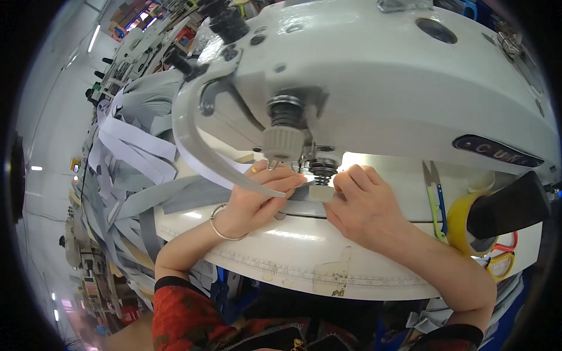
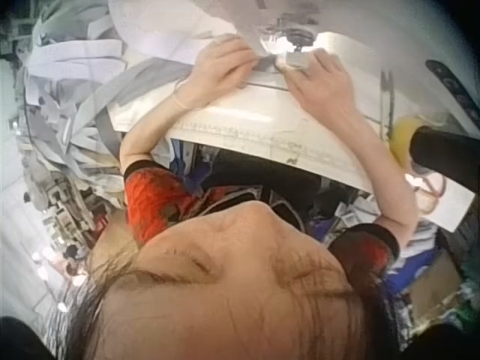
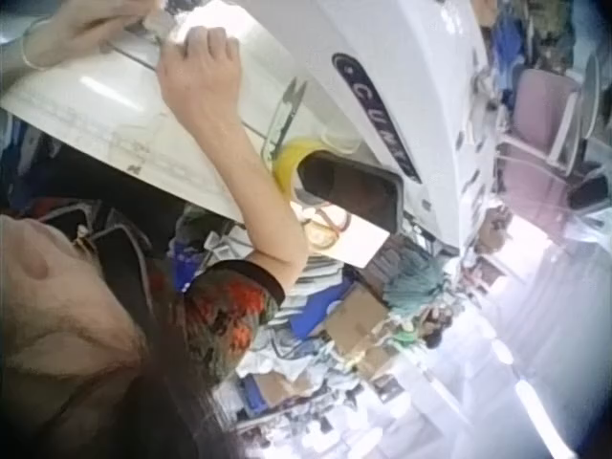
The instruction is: Sewing grey fabric strips using an industrial sewing machine in a workshop.
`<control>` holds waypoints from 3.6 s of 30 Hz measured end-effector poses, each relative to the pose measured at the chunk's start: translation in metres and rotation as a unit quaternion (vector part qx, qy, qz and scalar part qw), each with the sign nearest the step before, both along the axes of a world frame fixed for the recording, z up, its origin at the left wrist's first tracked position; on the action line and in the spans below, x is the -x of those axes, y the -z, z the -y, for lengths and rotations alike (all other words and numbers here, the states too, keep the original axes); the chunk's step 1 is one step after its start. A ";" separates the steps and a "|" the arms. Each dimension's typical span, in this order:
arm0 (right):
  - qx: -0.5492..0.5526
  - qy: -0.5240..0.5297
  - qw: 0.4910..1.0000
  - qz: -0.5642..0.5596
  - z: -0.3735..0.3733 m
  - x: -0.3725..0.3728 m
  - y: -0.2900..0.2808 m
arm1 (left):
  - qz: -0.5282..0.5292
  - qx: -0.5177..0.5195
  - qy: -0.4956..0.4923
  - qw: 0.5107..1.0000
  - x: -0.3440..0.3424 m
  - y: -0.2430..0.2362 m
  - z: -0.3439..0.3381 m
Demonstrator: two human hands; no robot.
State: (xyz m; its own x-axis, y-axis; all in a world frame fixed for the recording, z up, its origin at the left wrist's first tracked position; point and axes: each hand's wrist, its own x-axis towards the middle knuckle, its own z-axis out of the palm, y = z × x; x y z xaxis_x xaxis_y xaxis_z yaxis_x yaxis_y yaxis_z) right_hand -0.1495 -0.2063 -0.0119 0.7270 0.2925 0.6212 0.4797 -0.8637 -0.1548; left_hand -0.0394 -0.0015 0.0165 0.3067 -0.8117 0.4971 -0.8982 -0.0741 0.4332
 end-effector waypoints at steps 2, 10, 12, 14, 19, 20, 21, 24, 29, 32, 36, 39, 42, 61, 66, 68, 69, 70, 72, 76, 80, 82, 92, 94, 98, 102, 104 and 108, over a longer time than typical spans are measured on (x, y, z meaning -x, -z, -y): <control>0.001 0.002 1.000 0.001 0.000 -0.002 0.001 | 0.057 -0.032 -0.044 0.997 0.001 -0.004 -0.001; -0.007 -0.011 1.000 -0.012 0.000 -0.002 0.000 | 0.142 -0.035 -0.005 0.989 -0.001 0.007 0.004; -0.005 -0.009 1.000 -0.011 -0.001 -0.003 0.000 | 0.129 -0.049 -0.003 0.990 -0.002 0.008 0.003; 0.001 -0.005 1.000 -0.012 -0.001 -0.001 -0.001 | 0.122 -0.044 -0.015 0.991 0.001 0.010 0.005; 0.003 -0.004 1.000 -0.004 -0.001 -0.001 0.001 | 0.137 -0.033 -0.025 0.990 0.002 0.011 0.006; 0.003 -0.004 1.000 -0.005 -0.002 -0.001 0.001 | 0.137 -0.031 -0.026 0.990 0.002 0.011 0.006; 0.004 -0.003 1.000 -0.006 -0.002 -0.001 0.000 | 0.136 -0.030 -0.027 0.990 0.002 0.010 0.007; 0.007 -0.006 1.000 -0.005 -0.001 -0.003 0.000 | 0.142 -0.007 -0.021 0.990 0.002 0.009 0.010; 0.012 -0.015 1.000 -0.004 -0.001 -0.003 -0.002 | 0.100 -0.018 -0.012 0.995 -0.002 0.012 0.009; 0.003 -0.017 1.000 0.000 -0.001 -0.003 0.001 | 0.094 -0.038 -0.012 0.995 -0.002 0.010 0.007; -0.025 -0.009 1.000 -0.013 0.001 0.001 0.001 | 0.075 -0.060 -0.026 0.995 0.002 0.005 0.005; -0.062 0.007 0.998 -0.009 0.004 0.001 -0.003 | 0.055 -0.071 -0.022 0.996 0.003 0.003 0.006; -0.036 0.008 0.999 -0.015 0.005 0.001 -0.006 | 0.063 -0.060 -0.017 0.996 0.002 0.004 0.007; -0.006 -0.010 1.000 -0.004 0.000 -0.003 -0.004 | -0.103 -0.346 -0.176 0.916 -0.027 -0.054 0.032; 0.002 -0.008 1.000 -0.004 0.001 -0.002 -0.005 | -0.187 -0.382 -0.183 0.886 -0.032 -0.054 0.036; 0.003 -0.011 1.000 -0.008 0.000 -0.003 -0.005 | -0.177 -0.363 -0.153 0.902 -0.042 -0.037 0.033; 0.003 -0.013 1.000 -0.013 0.000 -0.002 -0.004 | -0.178 -0.362 -0.156 0.902 -0.046 -0.032 0.032; 0.005 -0.013 1.000 -0.017 0.001 -0.002 -0.005 | -0.201 -0.331 -0.116 0.914 -0.049 -0.027 0.032; 0.012 -0.012 1.000 -0.013 0.000 -0.001 -0.007 | -0.223 -0.298 -0.078 0.925 -0.051 -0.022 0.029; 0.028 -0.007 0.999 -0.034 0.004 -0.001 -0.002 | -0.282 -0.170 -0.103 0.938 -0.036 -0.010 0.027; 0.022 0.002 0.999 -0.034 0.004 0.000 0.001 | -0.227 -0.125 -0.126 0.958 -0.031 -0.009 0.028; 0.016 0.001 0.999 -0.048 0.005 0.001 0.001 | -0.207 -0.114 -0.108 0.966 -0.035 -0.006 0.027; 0.087 0.082 0.990 -0.080 0.007 0.004 0.013 | -0.143 -0.095 -0.077 0.982 -0.045 -0.009 0.028; 0.081 0.074 0.989 -0.096 0.006 0.004 0.009 | -0.183 -0.116 -0.081 0.973 -0.040 -0.026 0.026; 0.064 0.067 0.992 -0.085 0.008 0.004 0.010 | -0.126 -0.139 -0.088 0.978 -0.034 -0.027 0.021; 0.036 0.033 0.996 -0.080 0.009 0.003 0.001 | 0.130 -0.028 -0.099 0.986 -0.027 0.005 0.014; 0.016 0.004 0.998 -0.067 0.008 0.000 0.000 | 0.110 0.006 0.038 0.993 -0.023 0.005 0.006; 0.036 0.001 0.999 -0.017 0.001 0.000 0.000 | 0.123 0.016 0.057 0.991 -0.026 0.008 -0.001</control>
